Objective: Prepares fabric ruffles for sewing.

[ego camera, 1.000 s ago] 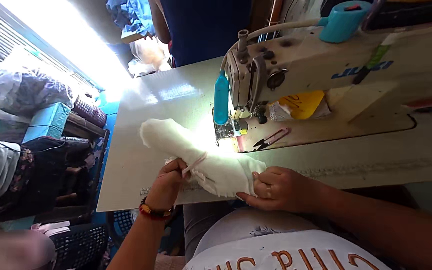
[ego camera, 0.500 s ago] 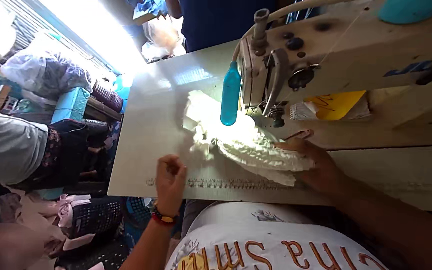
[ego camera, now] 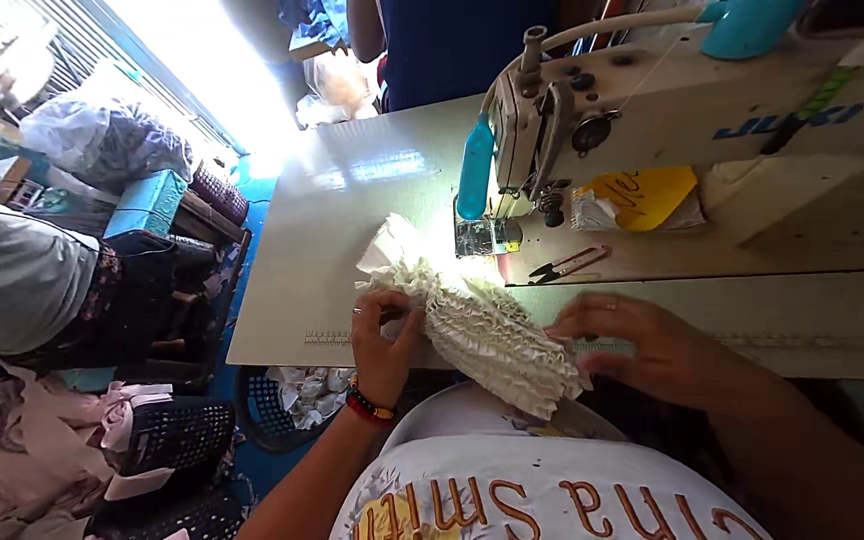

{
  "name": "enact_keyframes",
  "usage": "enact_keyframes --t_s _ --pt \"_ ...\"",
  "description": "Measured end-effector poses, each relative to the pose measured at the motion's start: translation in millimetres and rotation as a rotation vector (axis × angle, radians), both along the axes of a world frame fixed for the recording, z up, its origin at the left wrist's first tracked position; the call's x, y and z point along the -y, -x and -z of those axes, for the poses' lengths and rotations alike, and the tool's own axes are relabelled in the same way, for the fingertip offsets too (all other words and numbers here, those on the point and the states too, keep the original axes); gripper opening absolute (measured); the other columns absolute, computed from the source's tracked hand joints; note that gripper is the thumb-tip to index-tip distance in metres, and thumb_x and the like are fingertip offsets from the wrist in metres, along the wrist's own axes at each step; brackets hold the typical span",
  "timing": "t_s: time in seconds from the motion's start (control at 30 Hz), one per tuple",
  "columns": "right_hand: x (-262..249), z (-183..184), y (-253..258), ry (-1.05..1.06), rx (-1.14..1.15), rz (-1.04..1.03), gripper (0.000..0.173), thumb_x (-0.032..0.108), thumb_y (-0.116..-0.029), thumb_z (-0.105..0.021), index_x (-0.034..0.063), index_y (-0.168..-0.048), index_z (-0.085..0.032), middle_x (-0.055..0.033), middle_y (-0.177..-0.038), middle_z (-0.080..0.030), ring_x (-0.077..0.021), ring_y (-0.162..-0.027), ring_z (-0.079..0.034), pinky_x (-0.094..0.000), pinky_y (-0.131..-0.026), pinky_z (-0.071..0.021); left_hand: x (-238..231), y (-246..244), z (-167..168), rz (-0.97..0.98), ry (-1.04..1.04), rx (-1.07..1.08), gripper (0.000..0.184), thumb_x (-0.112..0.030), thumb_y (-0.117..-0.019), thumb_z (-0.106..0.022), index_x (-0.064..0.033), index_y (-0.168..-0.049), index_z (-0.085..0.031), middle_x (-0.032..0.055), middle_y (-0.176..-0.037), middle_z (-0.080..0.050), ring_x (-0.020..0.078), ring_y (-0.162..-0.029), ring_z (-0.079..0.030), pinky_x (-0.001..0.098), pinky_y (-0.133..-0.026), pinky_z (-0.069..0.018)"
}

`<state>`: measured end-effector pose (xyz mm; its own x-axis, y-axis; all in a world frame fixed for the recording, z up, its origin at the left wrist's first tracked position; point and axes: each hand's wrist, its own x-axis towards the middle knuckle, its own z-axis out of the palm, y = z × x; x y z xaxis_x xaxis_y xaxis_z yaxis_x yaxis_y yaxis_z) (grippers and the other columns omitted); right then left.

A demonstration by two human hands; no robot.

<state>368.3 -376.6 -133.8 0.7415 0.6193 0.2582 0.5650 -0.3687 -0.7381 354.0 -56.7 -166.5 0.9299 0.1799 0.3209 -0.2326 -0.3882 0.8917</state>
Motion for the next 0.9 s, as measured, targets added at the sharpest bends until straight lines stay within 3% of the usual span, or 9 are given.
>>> enact_keyframes --t_s 0.1,0.2,0.27,0.37,0.47,0.6,0.77,0.83,0.9 --pt "-47 -27 -12 -0.025 0.223 0.161 0.040 0.047 -0.0994 -0.057 0.0132 -0.109 -0.076 -0.0040 -0.107 -0.071 -0.0164 -0.105 -0.065 -0.0363 -0.090 -0.0547 -2 -4 5 -0.019 -0.120 0.060 0.042 -0.022 -0.0860 -0.081 -0.0001 -0.117 -0.061 0.0140 -0.122 -0.060 0.0169 -0.113 -0.062 0.0339 -0.091 -0.0570" --pt "-95 -41 -23 0.323 0.032 0.174 0.085 0.067 -0.0827 -0.071 0.0174 -0.149 -0.053 -0.0199 -0.144 -0.056 -0.0422 -0.130 -0.052 -0.0592 -0.100 -0.0488 -6 -13 3 -0.056 -0.292 0.108 0.050 -0.031 -0.0846 -0.082 -0.0034 -0.122 -0.064 0.0188 -0.128 -0.058 0.0269 -0.121 -0.057 0.0419 -0.095 -0.0521" --pt "-115 -37 -26 0.500 -0.136 0.175 0.098 0.053 -0.0814 -0.082 0.0241 -0.161 -0.032 -0.0280 -0.148 -0.046 -0.0483 -0.132 -0.048 -0.0612 -0.100 -0.0474 -12 -23 -3 -0.019 -0.413 0.128 0.047 -0.031 -0.0856 -0.081 -0.0067 -0.123 -0.068 0.0193 -0.133 -0.059 0.0338 -0.127 -0.053 0.0500 -0.104 -0.0453" --pt "-113 -22 -25 0.372 -0.114 0.236 0.086 0.027 -0.0825 -0.083 0.0249 -0.158 -0.040 -0.0241 -0.133 -0.060 -0.0431 -0.113 -0.062 -0.0591 -0.090 -0.0528 -23 -41 -13 0.107 -0.528 0.042 0.036 -0.018 -0.0874 -0.079 -0.0030 -0.118 -0.070 0.0220 -0.128 -0.063 0.0395 -0.120 -0.060 0.0591 -0.100 -0.0479" --pt "-100 -16 -28 0.214 -0.252 0.217 0.082 0.025 -0.0839 -0.080 0.0266 -0.156 -0.040 -0.0189 -0.129 -0.064 -0.0376 -0.108 -0.066 -0.0600 -0.088 -0.0534 -30 -54 -31 0.270 -0.497 0.006 0.017 -0.008 -0.0927 -0.070 0.0024 -0.106 -0.069 0.0211 -0.110 -0.063 0.0339 -0.100 -0.064 0.0509 -0.084 -0.0547" --pt "-94 3 -26 -0.162 -0.662 0.114 0.067 0.022 -0.0895 -0.073 0.0213 -0.150 -0.043 -0.0081 -0.120 -0.068 -0.0128 -0.100 -0.070 -0.0352 -0.087 -0.0597 -34 -78 -48 0.260 -0.383 0.145 0.020 -0.019 -0.0957 -0.069 0.0002 -0.095 -0.071 0.0117 -0.093 -0.064 0.0203 -0.092 -0.060 0.0348 -0.083 -0.0484" --pt "-99 15 -21 -0.267 -0.743 0.072 0.061 0.025 -0.0909 -0.070 0.0197 -0.147 -0.047 -0.0047 -0.117 -0.068 -0.0080 -0.098 -0.069 -0.0280 -0.086 -0.0595 -46 -73 -45 0.116 -0.362 0.078 0.034 -0.021 -0.0974 -0.068 -0.0012 -0.124 -0.064 0.0227 -0.129 -0.059 0.0299 -0.109 -0.064 0.0412 -0.082 -0.0571" --pt "-101 12 -18 -0.191 -0.670 0.062 0.062 0.029 -0.0907 -0.070 0.0217 -0.148 -0.047 -0.0047 -0.118 -0.069 -0.0075 -0.099 -0.069 -0.0289 -0.087 -0.0595 -51 -48 -52 0.102 -0.362 0.181 0.026 -0.021 -0.0994 -0.064 -0.0037 -0.119 -0.068 0.0170 -0.128 -0.059 0.0249 -0.117 -0.058 0.0374 -0.092 -0.0521" --pt "-105 6 -15 -0.118 -0.604 0.065 0.062 0.029 -0.0909 -0.070 0.0235 -0.148 -0.046 -0.0035 -0.117 -0.069 -0.0050 -0.097 -0.069 -0.0278 -0.086 -0.0593 -52 -30 -57 0.188 -0.375 0.308 0.016 -0.015 -0.0982 -0.064 -0.0032 -0.103 -0.075 0.0121 -0.109 -0.066 0.0182 -0.107 -0.061 0.0320 -0.091 -0.0503"
